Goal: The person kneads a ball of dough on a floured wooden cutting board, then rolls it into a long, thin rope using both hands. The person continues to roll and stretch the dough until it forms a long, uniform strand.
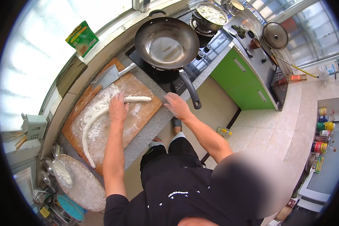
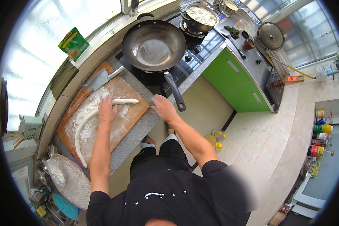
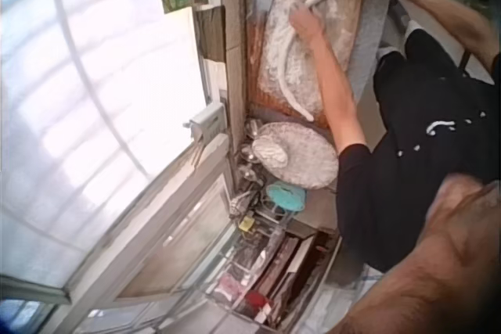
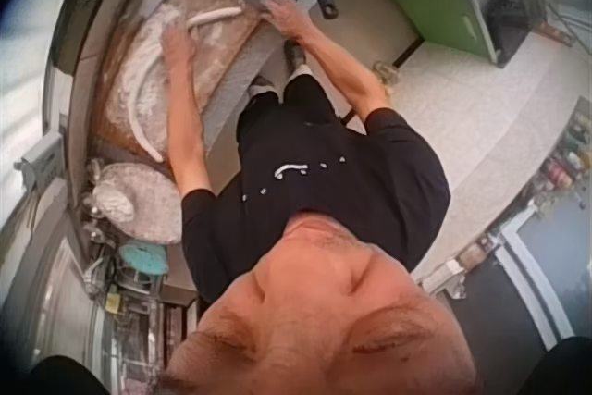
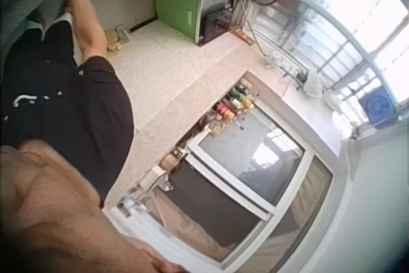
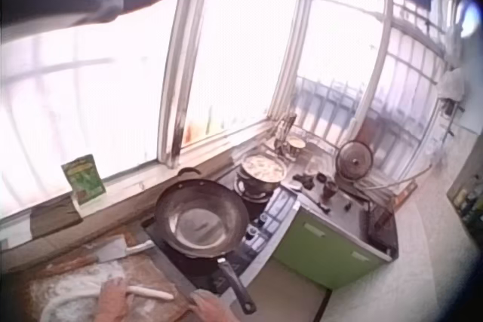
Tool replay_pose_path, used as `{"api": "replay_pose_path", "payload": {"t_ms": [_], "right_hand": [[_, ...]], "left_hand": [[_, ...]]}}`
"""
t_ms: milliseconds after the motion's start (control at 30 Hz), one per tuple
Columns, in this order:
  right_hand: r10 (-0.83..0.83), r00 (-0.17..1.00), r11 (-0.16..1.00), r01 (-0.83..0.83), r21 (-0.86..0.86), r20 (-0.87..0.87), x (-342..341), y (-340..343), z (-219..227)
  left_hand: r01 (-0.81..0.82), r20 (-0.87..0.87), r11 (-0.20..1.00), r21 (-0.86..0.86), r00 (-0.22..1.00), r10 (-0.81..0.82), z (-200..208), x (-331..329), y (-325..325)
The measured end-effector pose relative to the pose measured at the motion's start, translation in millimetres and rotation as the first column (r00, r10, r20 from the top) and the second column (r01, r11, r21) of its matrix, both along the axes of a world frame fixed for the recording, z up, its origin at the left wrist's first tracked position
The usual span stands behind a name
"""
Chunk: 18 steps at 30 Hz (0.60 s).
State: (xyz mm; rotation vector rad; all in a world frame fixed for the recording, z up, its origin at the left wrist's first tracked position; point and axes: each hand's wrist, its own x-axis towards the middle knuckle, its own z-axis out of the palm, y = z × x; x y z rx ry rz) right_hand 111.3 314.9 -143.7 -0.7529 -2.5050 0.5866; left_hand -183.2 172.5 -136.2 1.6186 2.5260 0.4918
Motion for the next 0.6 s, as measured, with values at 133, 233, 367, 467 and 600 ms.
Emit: {"api": "replay_pose_path", "payload": {"t_ms": [133,233,367,467,600], "right_hand": [[-0.186,0.968,0.941,0.126,-0.313,-0.17,74,22,-26],[-0.171,0.985,0.984,0.171,0.045,0.008,110,65,-4],[-0.293,0.956,0.956,0.293,-0.007,-0.02,142,145,-7],[-0.389,0.921,0.92,0.387,-0.061,-0.021,151,216,-13],[-0.493,0.868,0.864,0.497,-0.08,0.058,138,296,-12]], "left_hand": [[-0.011,0.006,1.0,-0.018,1.0,0.011,7,26,18],[-0.062,0.025,0.998,-0.012,0.998,0.062,5,42,26],[-0.126,0.058,0.991,-0.033,0.99,0.128,-1,63,43],[-0.151,0.05,0.989,0.01,0.987,0.15,-4,81,64],[-0.196,0.039,0.98,0.034,0.98,0.195,-2,97,80]]}}
